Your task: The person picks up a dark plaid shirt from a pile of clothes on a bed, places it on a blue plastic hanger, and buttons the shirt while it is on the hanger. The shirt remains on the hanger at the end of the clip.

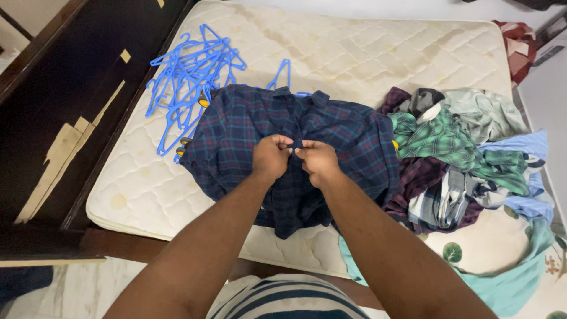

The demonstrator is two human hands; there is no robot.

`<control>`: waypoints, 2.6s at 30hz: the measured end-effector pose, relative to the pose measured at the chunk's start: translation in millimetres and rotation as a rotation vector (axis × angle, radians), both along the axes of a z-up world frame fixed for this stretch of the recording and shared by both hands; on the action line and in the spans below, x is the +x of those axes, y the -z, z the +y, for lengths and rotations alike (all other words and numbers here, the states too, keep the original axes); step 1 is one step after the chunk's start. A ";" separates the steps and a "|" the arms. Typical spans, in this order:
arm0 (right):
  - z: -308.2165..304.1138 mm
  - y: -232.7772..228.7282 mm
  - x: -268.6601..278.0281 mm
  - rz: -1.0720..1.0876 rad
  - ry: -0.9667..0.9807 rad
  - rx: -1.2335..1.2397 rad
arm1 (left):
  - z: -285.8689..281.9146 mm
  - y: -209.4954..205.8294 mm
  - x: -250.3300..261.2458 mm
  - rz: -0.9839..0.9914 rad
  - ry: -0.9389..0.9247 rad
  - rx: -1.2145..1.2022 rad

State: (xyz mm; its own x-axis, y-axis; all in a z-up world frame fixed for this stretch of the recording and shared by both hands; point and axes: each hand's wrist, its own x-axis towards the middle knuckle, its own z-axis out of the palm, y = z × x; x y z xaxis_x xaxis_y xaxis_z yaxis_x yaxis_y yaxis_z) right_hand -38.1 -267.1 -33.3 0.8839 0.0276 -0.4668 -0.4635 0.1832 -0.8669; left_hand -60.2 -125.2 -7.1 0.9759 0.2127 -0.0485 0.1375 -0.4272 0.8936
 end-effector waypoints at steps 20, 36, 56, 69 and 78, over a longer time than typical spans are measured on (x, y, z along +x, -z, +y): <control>16.4 -23.1 -18.5 -0.030 0.126 -0.220 | 10.3 -0.3 6.7 0.098 0.111 -0.192; 12.8 -27.1 -17.5 -0.013 -0.021 -0.104 | 15.6 -0.1 14.2 0.111 0.017 -0.134; 20.7 -0.5 -7.6 -0.180 0.045 -0.225 | 23.3 12.7 21.8 0.048 0.159 -0.149; -37.0 -50.5 -15.3 -0.153 0.281 -1.163 | 92.8 -3.4 19.8 -0.020 -0.203 0.303; -78.1 -62.3 -13.4 0.142 0.000 -1.360 | 169.8 1.8 43.7 0.440 -0.052 0.689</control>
State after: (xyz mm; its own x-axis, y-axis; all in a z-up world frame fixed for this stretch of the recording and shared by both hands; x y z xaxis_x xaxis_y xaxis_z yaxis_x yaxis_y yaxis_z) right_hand -51.4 -345.3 29.0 0.8264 -0.5221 -0.2109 -0.5631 -0.7675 -0.3063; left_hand -16.5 44.7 -8.9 0.8862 0.3790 -0.2663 0.4490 -0.8442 0.2927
